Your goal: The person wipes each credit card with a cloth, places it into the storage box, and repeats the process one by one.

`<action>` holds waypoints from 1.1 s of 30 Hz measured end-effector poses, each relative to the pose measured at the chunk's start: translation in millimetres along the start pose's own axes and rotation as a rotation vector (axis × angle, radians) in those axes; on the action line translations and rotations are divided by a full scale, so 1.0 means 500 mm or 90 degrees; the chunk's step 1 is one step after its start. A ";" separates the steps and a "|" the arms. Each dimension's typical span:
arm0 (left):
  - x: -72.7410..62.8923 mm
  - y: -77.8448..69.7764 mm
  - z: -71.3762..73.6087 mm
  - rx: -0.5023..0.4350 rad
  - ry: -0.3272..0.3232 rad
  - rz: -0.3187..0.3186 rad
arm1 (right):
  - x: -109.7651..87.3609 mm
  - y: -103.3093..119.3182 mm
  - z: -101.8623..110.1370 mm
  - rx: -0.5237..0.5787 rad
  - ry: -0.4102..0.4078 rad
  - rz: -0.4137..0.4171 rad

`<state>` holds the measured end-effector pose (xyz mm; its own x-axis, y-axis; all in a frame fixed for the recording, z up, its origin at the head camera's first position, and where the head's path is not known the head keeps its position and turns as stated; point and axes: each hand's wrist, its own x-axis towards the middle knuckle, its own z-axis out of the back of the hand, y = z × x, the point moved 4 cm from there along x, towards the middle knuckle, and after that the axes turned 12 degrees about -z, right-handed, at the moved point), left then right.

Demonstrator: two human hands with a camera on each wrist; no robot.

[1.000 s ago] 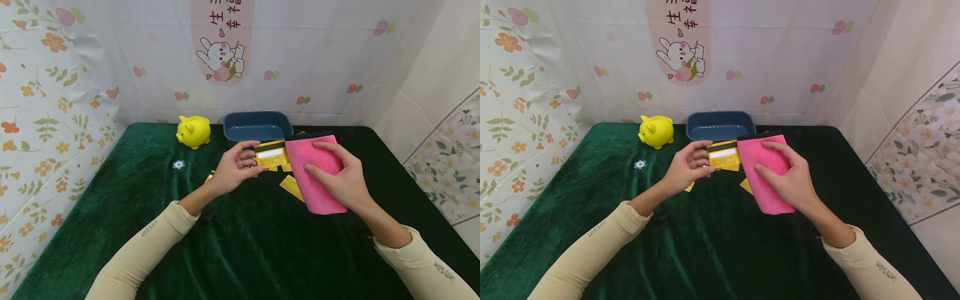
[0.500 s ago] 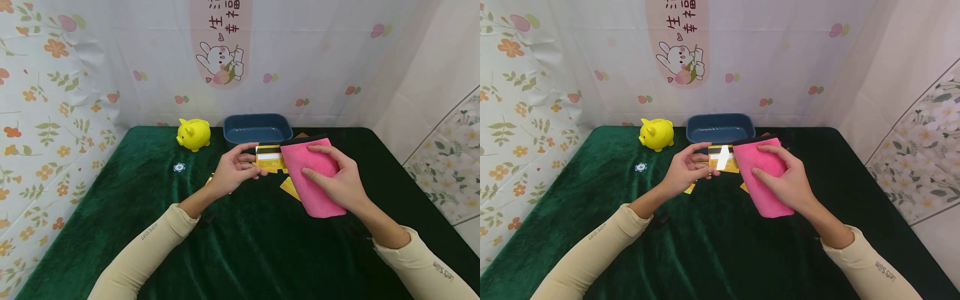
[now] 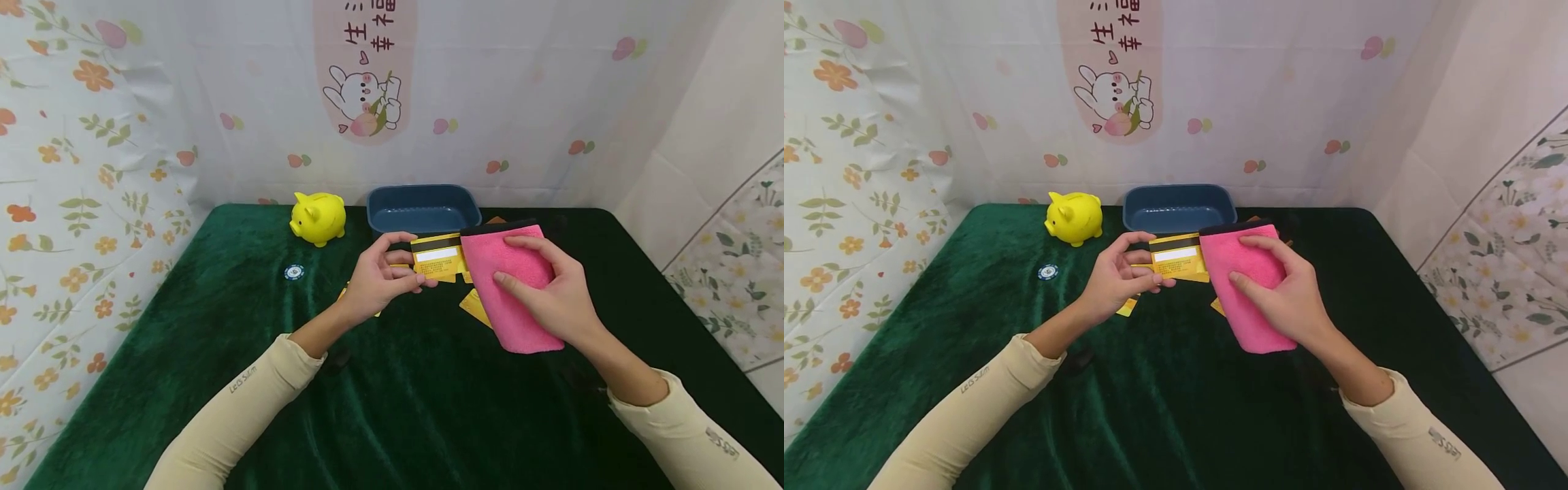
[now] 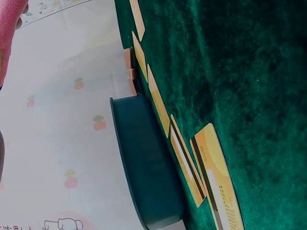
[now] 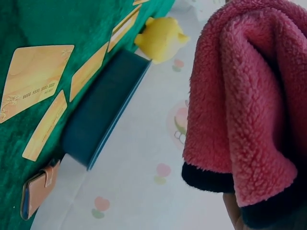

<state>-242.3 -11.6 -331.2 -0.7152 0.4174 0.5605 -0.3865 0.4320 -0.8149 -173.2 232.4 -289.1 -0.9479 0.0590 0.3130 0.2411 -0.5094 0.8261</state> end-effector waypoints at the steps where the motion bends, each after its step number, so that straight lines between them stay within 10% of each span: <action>1: 0.000 0.000 0.001 -0.001 0.001 -0.004 | 0.001 0.000 0.000 -0.001 -0.002 0.000; 33: 0.001 -0.009 -0.014 0.008 0.055 -0.047 | -0.008 0.009 -0.005 -0.011 0.006 0.002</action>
<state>-236.7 -7.7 -326.4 -0.6321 0.4529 0.6287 -0.4439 0.4534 -0.7729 -168.9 227.7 -287.8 -0.9489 0.0496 0.3116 0.2410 -0.5237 0.8171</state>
